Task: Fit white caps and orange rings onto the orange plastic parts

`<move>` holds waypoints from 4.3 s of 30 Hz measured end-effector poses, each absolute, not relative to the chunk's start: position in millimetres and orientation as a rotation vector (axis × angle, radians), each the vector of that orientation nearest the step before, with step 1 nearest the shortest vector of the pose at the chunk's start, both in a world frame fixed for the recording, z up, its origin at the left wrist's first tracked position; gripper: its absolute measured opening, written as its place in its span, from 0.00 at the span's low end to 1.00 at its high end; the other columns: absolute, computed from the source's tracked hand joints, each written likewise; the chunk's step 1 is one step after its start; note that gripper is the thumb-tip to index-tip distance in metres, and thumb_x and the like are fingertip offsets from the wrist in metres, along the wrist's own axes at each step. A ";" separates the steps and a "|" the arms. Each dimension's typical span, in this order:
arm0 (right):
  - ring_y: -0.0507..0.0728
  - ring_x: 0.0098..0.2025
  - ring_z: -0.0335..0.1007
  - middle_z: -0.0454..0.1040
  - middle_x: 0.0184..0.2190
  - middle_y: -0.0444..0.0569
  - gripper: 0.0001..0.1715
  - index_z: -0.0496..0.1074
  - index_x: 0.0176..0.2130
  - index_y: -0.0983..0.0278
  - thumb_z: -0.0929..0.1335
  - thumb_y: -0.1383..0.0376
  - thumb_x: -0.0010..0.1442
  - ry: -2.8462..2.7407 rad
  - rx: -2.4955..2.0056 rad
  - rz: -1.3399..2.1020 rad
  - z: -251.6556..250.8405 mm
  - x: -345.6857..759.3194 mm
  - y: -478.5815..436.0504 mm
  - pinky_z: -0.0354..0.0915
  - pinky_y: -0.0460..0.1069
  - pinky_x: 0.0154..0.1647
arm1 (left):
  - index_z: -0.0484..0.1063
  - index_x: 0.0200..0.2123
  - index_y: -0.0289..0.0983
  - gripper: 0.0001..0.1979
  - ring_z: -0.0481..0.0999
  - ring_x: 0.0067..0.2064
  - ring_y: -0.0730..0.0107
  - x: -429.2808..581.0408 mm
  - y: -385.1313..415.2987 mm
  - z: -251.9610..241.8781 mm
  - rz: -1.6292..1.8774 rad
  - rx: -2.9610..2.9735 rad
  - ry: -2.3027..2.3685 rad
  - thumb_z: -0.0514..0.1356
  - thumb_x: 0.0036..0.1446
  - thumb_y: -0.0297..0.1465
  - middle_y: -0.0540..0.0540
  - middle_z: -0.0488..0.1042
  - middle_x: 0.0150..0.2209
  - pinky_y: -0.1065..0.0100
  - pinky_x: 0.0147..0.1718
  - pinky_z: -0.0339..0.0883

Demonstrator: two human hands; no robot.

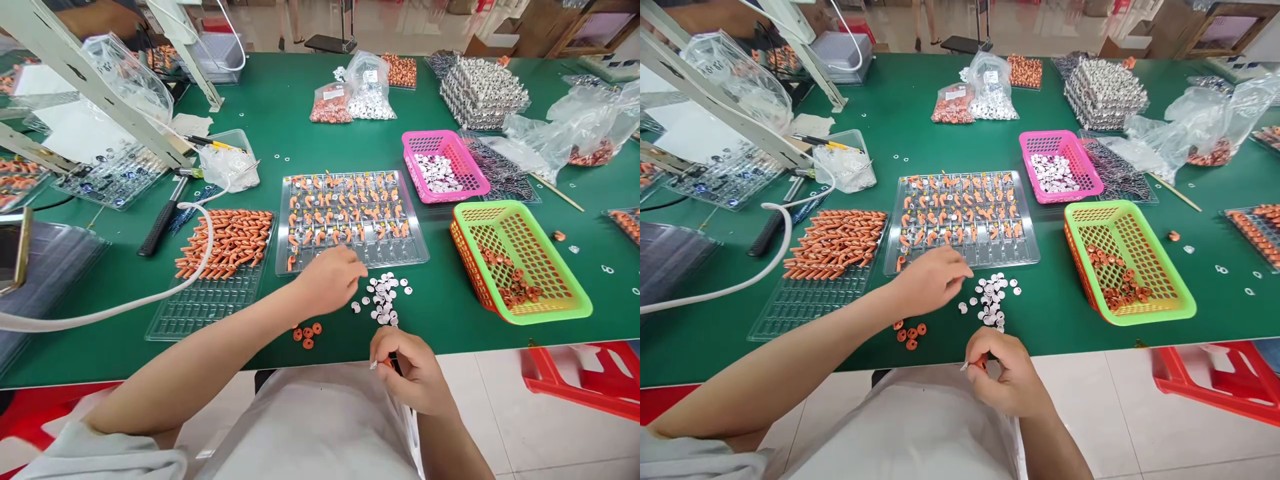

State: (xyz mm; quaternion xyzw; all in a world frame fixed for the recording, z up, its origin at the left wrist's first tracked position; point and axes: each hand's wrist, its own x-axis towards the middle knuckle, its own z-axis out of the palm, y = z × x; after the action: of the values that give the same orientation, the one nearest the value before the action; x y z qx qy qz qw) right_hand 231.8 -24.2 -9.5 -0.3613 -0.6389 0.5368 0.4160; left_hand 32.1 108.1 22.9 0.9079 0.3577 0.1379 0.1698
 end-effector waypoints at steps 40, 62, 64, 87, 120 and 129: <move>0.57 0.44 0.74 0.72 0.51 0.51 0.10 0.66 0.34 0.59 0.65 0.75 0.62 -1.502 -1.126 1.069 -8.4 215.6 -9.5 0.69 0.53 0.41 | 0.70 0.35 0.35 0.05 0.79 0.35 0.64 7.1 53.9 -6.5 0.746 2.511 1.186 0.55 0.59 0.22 0.44 0.81 0.34 0.65 0.35 0.73; 0.57 0.44 0.75 0.77 0.47 0.51 0.13 0.66 0.36 0.59 0.65 0.77 0.59 -1.647 -1.080 0.931 -2.0 195.5 -13.2 0.70 0.51 0.39 | 0.75 0.44 0.35 0.13 0.80 0.35 0.72 12.5 23.1 14.1 0.898 1.792 1.146 0.60 0.56 0.21 0.47 0.82 0.36 0.73 0.34 0.73; 0.56 0.43 0.75 0.77 0.47 0.50 0.12 0.66 0.36 0.59 0.65 0.77 0.59 -1.597 -1.086 0.988 -2.5 193.5 -14.1 0.70 0.51 0.38 | 0.76 0.43 0.36 0.11 0.80 0.36 0.71 10.7 22.9 11.9 0.934 1.816 1.109 0.61 0.58 0.21 0.47 0.82 0.35 0.72 0.36 0.73; 0.54 0.37 0.63 0.65 0.34 0.45 0.08 0.65 0.33 0.60 0.65 0.72 0.62 -1.622 -1.239 1.309 17.3 193.3 8.3 0.61 0.50 0.37 | 0.76 0.45 0.38 0.10 0.80 0.36 0.70 4.9 15.7 6.1 0.913 1.828 1.016 0.59 0.62 0.23 0.47 0.83 0.37 0.66 0.43 0.73; 0.52 0.31 0.64 0.70 0.31 0.43 0.07 0.65 0.31 0.60 0.66 0.69 0.61 -1.680 -1.307 1.458 28.4 193.5 17.3 0.64 0.48 0.33 | 0.78 0.44 0.36 0.10 0.82 0.37 0.68 -0.8 12.7 24.5 0.815 1.423 1.004 0.63 0.59 0.25 0.44 0.83 0.38 0.68 0.37 0.78; 0.54 0.34 0.72 0.75 0.34 0.46 0.05 0.70 0.42 0.59 0.68 0.65 0.63 -1.576 -1.180 1.341 6.7 199.9 0.4 0.71 0.50 0.35 | 0.80 0.36 0.36 0.05 0.79 0.29 0.71 1.6 17.3 30.6 0.784 0.962 1.039 0.66 0.54 0.29 0.46 0.82 0.31 0.67 0.33 0.80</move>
State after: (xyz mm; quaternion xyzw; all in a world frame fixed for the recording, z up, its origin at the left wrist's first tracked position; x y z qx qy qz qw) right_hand 199.9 0.4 6.7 -0.4601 -0.6146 0.5228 0.3706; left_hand 1.6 17.3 30.6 0.4301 0.4647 0.3506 0.6900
